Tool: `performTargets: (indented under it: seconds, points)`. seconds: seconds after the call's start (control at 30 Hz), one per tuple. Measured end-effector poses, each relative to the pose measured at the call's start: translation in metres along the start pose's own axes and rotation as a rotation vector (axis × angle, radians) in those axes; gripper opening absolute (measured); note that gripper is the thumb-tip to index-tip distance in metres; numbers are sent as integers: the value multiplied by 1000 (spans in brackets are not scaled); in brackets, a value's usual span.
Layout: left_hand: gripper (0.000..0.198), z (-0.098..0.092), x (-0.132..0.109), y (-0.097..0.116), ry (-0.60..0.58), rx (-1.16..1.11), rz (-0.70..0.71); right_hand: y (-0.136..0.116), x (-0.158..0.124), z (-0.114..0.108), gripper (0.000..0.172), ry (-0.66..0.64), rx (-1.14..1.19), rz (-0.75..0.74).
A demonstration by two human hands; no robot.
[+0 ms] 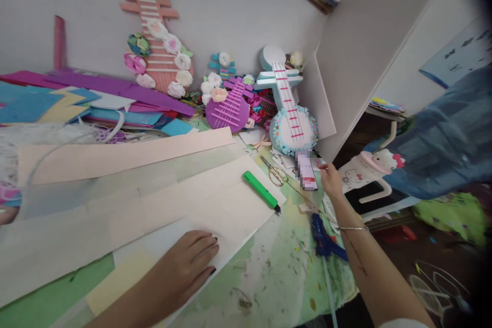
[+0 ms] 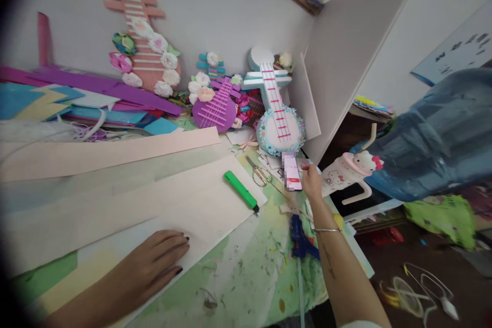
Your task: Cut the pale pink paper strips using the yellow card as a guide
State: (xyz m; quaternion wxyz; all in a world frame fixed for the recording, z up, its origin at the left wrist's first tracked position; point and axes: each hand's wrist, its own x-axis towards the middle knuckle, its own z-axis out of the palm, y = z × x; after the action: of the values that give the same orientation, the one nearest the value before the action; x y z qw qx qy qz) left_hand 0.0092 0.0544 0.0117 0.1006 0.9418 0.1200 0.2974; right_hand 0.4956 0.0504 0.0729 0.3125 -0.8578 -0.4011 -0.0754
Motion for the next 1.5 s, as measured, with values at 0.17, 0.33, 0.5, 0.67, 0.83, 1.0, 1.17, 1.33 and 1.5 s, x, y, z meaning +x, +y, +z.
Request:
performTargets:
  seconds: [0.17,0.33,0.5,0.67,0.83,1.0,1.17,1.33,1.5]
  points:
    - [29,0,-5,-3,-46,9,-12,-46,-42,-17,28,-69,87,-103]
    - [31,-5,1,1,-67,104,39,-110,-145,-17,36,-410,217,-494]
    - [30,-4,4,2,-130,184,48,-143,-221,10,46,-587,177,-781]
    - [67,-7,2,-1,-431,144,-4,-142,-227,33,51,-576,40,-815]
    - [84,-14,6,-2,-554,48,-32,-136,-210,46,49,-566,7,-773]
    - [95,-13,21,3,-603,3,-17,-147,-196,63,50,-577,-7,-751]
    - [97,-5,20,6,-643,-48,-45,-156,-194,70,57,-563,-106,-720]
    - [98,-4,14,4,-664,-82,-58,-156,-192,65,65,-589,-199,-748]
    - [99,-3,13,1,-639,-87,-27,-155,-189,65,65,-597,-208,-778]
